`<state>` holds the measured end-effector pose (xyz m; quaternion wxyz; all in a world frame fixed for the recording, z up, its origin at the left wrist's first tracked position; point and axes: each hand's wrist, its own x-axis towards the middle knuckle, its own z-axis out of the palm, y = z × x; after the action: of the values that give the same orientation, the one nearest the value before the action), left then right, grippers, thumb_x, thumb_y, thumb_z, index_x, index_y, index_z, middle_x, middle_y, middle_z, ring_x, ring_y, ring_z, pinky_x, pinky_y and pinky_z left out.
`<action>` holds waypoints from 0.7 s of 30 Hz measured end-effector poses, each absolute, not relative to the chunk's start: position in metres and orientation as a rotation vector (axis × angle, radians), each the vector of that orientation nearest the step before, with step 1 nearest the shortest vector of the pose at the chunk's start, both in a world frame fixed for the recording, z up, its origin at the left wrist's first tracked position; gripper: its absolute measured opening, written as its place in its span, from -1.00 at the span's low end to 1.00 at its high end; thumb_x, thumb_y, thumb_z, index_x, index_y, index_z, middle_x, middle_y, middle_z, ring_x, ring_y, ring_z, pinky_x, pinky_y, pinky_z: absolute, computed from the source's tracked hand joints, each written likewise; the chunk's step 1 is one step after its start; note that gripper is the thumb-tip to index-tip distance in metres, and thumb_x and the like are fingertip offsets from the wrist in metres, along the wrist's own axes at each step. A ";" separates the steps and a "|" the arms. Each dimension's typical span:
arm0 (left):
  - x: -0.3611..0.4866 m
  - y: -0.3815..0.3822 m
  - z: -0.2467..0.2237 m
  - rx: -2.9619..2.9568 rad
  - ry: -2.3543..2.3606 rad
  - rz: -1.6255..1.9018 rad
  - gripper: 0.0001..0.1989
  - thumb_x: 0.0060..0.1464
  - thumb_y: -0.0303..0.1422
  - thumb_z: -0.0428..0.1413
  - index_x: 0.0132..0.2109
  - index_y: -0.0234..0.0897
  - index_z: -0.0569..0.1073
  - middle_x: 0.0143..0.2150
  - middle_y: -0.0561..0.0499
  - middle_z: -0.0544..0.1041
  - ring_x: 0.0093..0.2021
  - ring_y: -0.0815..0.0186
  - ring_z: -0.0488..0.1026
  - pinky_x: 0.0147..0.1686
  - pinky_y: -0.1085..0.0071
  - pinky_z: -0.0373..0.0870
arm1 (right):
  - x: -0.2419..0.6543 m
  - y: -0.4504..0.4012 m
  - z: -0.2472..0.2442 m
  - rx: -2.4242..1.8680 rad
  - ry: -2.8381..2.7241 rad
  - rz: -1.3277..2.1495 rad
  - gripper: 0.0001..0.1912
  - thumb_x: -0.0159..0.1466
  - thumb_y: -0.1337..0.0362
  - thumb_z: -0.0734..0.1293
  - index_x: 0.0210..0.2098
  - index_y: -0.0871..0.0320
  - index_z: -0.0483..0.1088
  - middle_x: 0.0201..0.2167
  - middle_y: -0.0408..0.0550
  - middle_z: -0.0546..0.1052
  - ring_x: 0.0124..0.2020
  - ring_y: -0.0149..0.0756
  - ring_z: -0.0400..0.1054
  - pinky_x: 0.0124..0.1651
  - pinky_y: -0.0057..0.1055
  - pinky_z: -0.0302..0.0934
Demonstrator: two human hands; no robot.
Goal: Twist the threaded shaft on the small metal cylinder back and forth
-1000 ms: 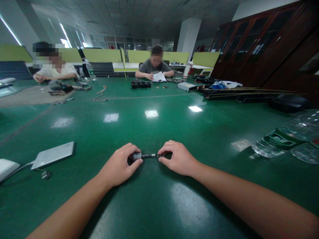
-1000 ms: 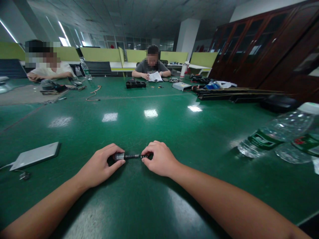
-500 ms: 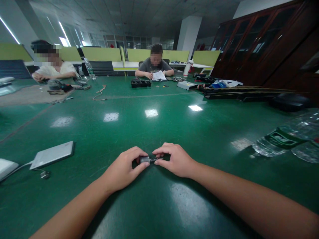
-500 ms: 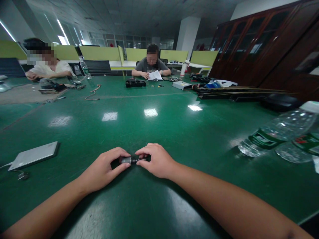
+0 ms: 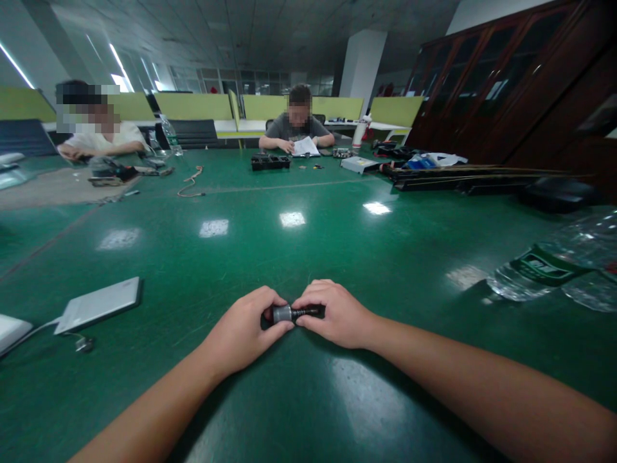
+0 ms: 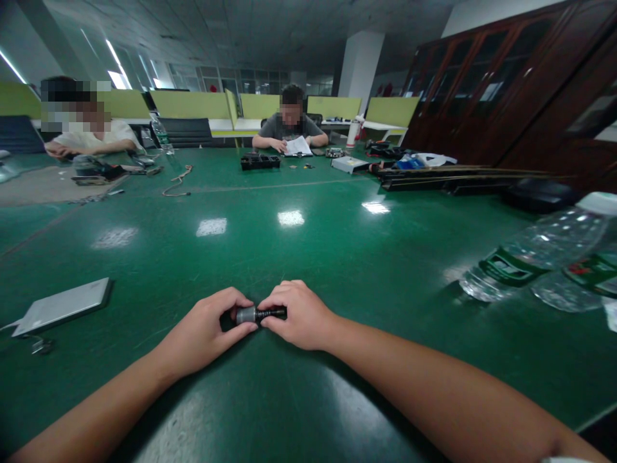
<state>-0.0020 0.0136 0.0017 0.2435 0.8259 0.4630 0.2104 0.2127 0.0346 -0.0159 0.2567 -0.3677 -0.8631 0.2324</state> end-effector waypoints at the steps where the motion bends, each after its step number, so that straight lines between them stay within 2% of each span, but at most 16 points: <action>1: -0.002 0.014 0.002 2.258 1.267 0.570 -0.83 0.12 -0.29 0.18 -0.16 -0.26 0.46 -0.29 0.03 0.46 -0.31 0.27 0.41 -0.30 0.36 0.31 | 0.213 0.035 -0.016 -1.002 -2.343 0.630 -0.83 0.17 0.34 0.45 -0.22 0.12 0.55 -0.34 -0.09 0.59 -0.25 -0.27 0.40 -0.07 -0.28 0.18; 12: -0.002 0.017 0.000 2.286 1.268 0.558 -0.86 0.12 -0.30 0.17 -0.20 -0.26 0.42 -0.31 0.03 0.44 -0.32 0.28 0.39 -0.32 0.37 0.29 | 0.212 0.034 -0.012 -1.027 -2.329 0.660 -0.84 0.15 0.36 0.43 -0.24 0.14 0.53 -0.35 -0.10 0.57 -0.25 -0.28 0.39 -0.06 -0.28 0.15; 21: -0.002 0.020 0.000 2.301 1.229 0.592 -0.87 0.14 -0.34 0.14 -0.16 -0.24 0.41 -0.26 0.00 0.46 -0.28 0.26 0.40 -0.27 0.35 0.33 | 0.212 0.035 -0.008 -1.054 -2.311 0.667 -0.82 0.11 0.39 0.42 -0.26 0.14 0.52 -0.36 -0.11 0.56 -0.25 -0.26 0.38 -0.05 -0.26 0.13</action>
<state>-0.0018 0.0196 0.0000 0.2315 0.8369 0.4469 0.2152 0.2116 0.0350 -0.0080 0.2551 -0.3880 -0.8509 0.2456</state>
